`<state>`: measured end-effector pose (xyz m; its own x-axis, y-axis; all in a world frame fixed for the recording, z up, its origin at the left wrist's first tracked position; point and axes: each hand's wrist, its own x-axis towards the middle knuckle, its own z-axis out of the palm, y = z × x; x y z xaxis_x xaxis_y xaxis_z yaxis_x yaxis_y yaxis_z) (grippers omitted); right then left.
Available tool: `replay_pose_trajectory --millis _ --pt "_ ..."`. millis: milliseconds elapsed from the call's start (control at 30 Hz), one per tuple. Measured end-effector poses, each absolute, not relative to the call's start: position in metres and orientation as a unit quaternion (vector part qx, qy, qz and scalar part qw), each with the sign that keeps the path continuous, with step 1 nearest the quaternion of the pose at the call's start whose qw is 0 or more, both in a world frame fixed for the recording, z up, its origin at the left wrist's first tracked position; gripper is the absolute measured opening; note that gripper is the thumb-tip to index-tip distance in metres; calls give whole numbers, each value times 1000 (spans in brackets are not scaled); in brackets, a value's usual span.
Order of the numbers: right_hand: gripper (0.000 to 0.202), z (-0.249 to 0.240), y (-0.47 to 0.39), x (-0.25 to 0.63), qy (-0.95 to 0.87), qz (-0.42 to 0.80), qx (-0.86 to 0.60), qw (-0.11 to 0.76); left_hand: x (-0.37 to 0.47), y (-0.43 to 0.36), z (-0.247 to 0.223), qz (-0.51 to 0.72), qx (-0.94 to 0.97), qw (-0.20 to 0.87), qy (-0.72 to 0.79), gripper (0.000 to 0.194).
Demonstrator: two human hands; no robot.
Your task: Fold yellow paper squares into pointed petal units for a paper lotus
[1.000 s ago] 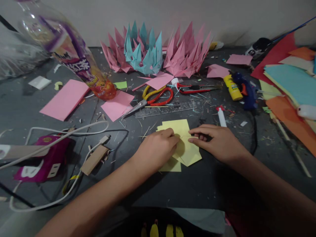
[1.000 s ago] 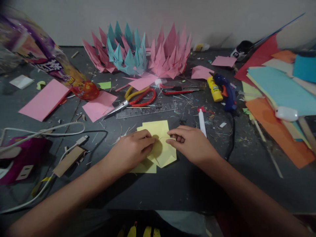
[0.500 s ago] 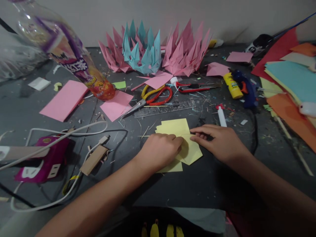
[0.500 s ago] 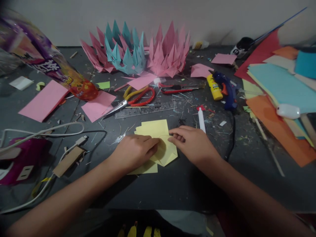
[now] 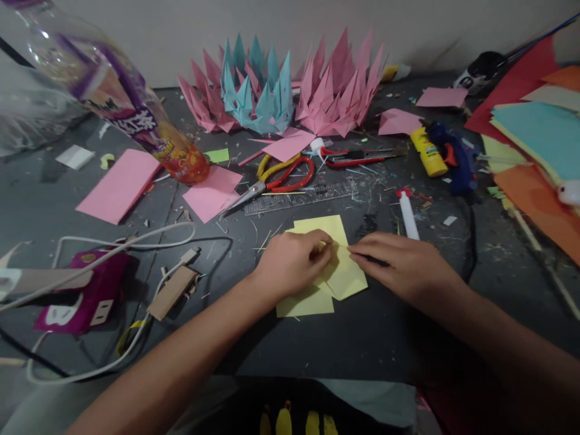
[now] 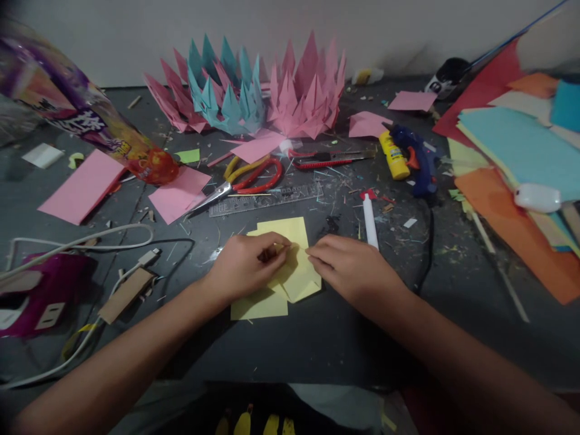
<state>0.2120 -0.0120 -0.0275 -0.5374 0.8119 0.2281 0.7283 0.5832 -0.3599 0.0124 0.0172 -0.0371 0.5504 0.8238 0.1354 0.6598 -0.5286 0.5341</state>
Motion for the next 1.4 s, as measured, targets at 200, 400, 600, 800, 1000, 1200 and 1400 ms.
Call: replay_pose_trajectory --millis 200,400,600,800,1000,1200,1400 --pt "28 -33 -3 214 -859 149 -438 220 6 22 -30 261 831 303 386 11" --pt "24 -37 7 209 -851 177 -424 253 1 15 -35 201 872 259 364 11" --pt "30 -35 11 216 -883 190 -371 217 -3 13 -46 214 885 169 377 15" --pt "36 -34 11 222 -907 174 -341 174 -1 18 -45 194 906 127 355 22" --pt "46 -33 11 223 -925 137 -309 174 -1 18 -44 177 913 106 351 19" --pt "45 -33 11 225 -939 124 -289 141 -1 16 -44 175 921 68 341 23" --pt "41 -31 11 224 -936 139 -296 131 -2 14 -42 156 932 25 325 20"
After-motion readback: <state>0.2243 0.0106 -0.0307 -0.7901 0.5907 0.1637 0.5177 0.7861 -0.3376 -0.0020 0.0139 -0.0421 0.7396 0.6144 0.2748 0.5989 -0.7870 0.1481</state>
